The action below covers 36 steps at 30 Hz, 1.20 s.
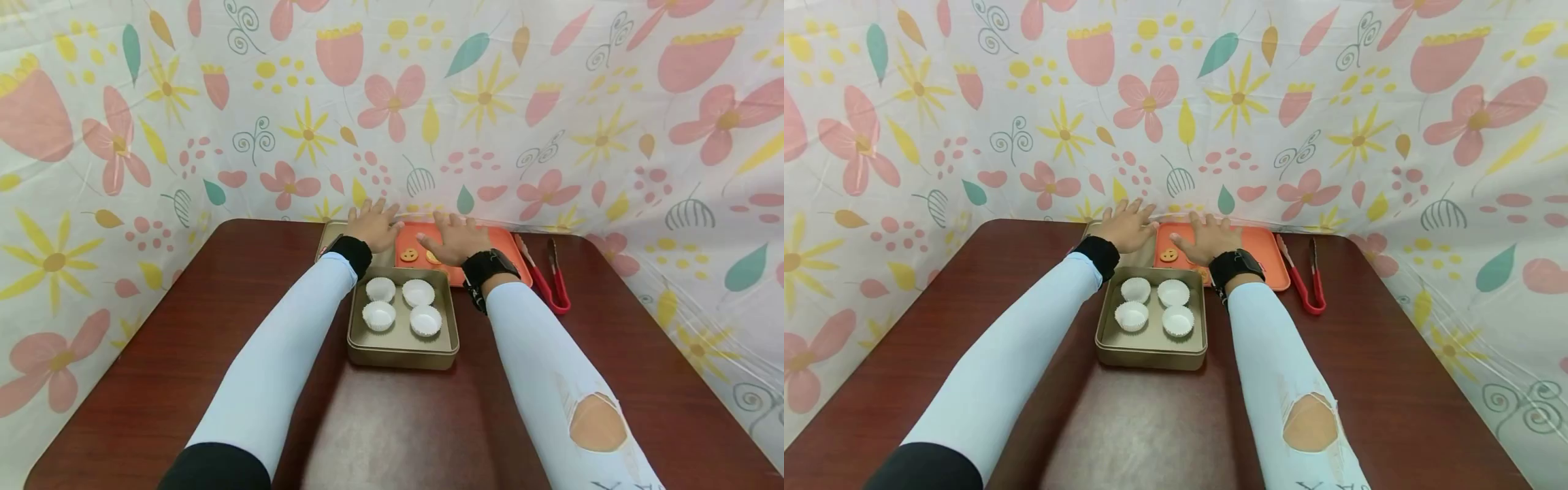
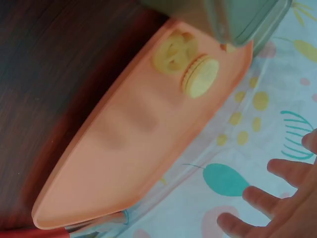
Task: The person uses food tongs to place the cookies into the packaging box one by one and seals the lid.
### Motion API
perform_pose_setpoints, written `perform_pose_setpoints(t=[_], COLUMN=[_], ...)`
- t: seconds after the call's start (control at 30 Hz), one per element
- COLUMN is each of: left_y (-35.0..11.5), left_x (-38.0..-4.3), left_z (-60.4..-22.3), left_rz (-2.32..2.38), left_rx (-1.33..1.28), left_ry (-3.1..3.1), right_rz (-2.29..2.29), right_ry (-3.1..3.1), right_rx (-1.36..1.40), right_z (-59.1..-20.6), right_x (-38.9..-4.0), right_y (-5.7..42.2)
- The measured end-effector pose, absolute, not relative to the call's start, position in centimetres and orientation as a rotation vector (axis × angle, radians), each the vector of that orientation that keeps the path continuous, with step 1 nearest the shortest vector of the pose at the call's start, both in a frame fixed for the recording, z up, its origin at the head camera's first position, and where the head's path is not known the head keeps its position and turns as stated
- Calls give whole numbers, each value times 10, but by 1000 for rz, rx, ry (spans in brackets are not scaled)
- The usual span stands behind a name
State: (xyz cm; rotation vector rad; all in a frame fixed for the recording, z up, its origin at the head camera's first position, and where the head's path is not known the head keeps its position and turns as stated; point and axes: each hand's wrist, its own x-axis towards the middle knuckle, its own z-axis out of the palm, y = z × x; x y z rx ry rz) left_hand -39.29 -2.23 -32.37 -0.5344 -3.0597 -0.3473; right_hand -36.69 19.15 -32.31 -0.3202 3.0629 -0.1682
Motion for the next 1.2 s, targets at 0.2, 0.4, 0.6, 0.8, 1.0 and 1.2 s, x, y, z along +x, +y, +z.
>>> perform_pose_setpoints(t=[0.2,0.4,0.6,0.8,1.0,1.2], left_y=[-28,-37,-39,-50,-62,-64], left_x=[-385,-371,-362,-360,-361,-359], left_z=[-321,-319,-319,-328,-338,-340], left_rz=[-519,-536,-531,-618,-653,-822], left_rx=[-696,-760,-810,-772,-747,-841], left_ry=[-2949,-2882,-2846,-2853,-2867,-2836], right_rz=[-241,-395,-620,-702,-750,-780], right_ry=[3106,3126,3112,3111,3099,3080], right_rx=[-409,-596,-744,-763,-851,-928], right_z=[-327,-333,-340,-350,-360,-367], right_x=[-369,-369,-365,-358,-353,-350], right_y=[205,209,216,217,221,230])
